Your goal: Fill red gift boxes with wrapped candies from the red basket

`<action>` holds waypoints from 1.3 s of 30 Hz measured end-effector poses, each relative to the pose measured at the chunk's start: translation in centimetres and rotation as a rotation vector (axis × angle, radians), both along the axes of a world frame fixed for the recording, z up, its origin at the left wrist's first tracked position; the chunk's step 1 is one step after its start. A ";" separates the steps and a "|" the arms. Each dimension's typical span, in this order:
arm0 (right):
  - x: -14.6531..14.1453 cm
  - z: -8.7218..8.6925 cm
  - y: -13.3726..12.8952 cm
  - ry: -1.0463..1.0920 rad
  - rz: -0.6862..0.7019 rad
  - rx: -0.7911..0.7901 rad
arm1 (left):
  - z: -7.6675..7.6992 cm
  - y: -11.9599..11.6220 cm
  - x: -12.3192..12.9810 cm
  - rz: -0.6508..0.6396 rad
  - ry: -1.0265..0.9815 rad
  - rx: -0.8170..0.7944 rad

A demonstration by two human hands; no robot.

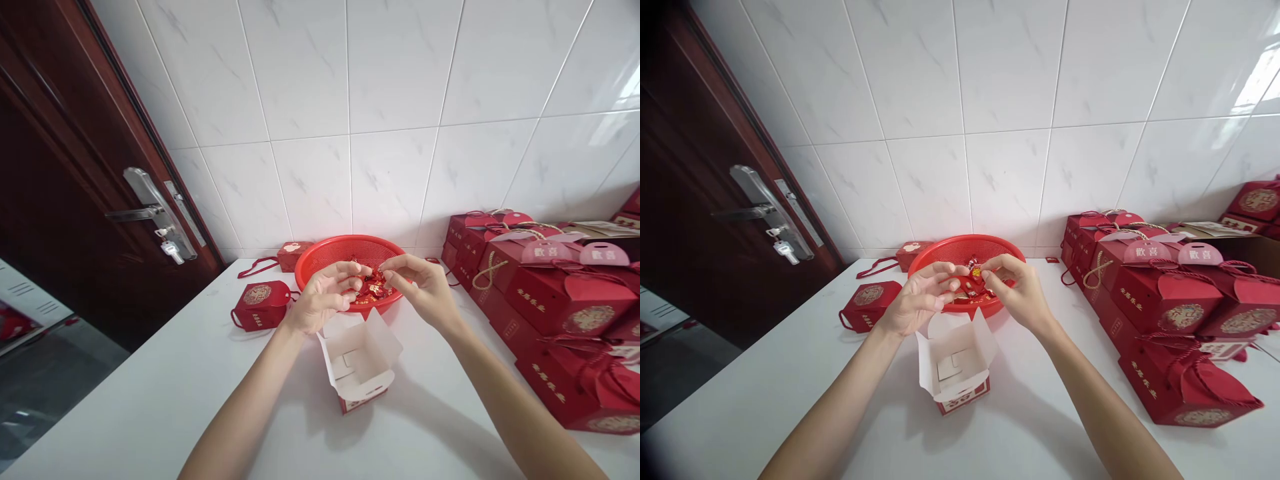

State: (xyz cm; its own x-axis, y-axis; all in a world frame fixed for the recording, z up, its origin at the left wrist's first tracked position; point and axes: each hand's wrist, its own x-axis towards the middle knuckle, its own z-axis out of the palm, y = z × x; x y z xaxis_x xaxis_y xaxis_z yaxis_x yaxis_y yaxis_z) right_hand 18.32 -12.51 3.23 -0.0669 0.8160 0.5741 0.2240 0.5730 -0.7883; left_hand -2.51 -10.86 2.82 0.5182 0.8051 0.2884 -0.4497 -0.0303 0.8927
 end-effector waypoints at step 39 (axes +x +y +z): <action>-2.4 -5.0 1.9 -0.996 -0.261 -0.292 | -4.0 2.8 -0.3 0.293 0.659 -0.010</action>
State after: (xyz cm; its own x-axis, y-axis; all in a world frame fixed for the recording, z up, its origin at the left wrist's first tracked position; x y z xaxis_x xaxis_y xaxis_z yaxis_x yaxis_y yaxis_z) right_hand 15.91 -10.56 -1.73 -0.2012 0.9699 0.1372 0.9309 0.2329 -0.2813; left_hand -2.77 -8.08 -1.15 0.3439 0.9388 -0.0176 0.2078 -0.0578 0.9765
